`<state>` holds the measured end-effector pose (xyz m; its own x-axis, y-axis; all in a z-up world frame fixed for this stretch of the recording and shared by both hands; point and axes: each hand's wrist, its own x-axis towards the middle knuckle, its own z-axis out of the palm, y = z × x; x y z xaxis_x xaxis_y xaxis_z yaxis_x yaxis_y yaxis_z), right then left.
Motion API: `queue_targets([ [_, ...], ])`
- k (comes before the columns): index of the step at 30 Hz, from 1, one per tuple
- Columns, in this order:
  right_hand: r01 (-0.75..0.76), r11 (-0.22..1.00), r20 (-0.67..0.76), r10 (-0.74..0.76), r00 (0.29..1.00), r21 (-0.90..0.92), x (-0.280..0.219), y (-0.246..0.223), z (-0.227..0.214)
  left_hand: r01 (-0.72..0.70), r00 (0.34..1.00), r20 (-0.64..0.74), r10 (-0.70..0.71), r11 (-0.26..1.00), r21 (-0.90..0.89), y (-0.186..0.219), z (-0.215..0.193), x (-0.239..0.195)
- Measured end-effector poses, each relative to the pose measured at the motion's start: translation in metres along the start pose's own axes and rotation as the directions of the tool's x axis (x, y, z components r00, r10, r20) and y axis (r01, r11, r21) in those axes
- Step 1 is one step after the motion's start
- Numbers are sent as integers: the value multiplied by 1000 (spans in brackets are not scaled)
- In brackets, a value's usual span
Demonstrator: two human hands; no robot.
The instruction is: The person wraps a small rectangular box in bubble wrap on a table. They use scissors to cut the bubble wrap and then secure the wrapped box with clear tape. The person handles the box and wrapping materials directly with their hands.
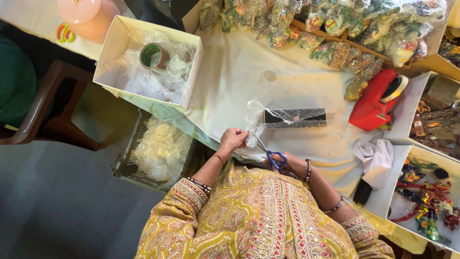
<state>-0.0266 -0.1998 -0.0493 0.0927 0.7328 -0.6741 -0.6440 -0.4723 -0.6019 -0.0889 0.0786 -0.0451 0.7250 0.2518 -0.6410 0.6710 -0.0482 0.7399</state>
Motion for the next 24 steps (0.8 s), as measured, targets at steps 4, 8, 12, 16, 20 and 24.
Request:
queue_targets([
  [4,-4,998,-35,6,999,55,8,-29,30,14,1000,11,-14,1000,-27,9,4,-7],
  [8,29,989,-82,-17,996,147,14,-40,44,10,1000,28,-6,992,-124,-1,7,2],
  [12,113,987,-90,-103,991,118,23,-33,43,-12,999,42,20,982,-190,-6,9,3],
  [16,154,979,-80,-145,986,131,28,-24,40,-4,998,53,17,975,-222,-6,9,3],
  [20,204,958,-70,-194,979,203,33,-16,37,4,998,63,11,973,-231,-6,8,4],
  [24,234,966,-85,-226,970,111,44,-1,26,-4,997,68,20,973,-232,-12,8,12],
])
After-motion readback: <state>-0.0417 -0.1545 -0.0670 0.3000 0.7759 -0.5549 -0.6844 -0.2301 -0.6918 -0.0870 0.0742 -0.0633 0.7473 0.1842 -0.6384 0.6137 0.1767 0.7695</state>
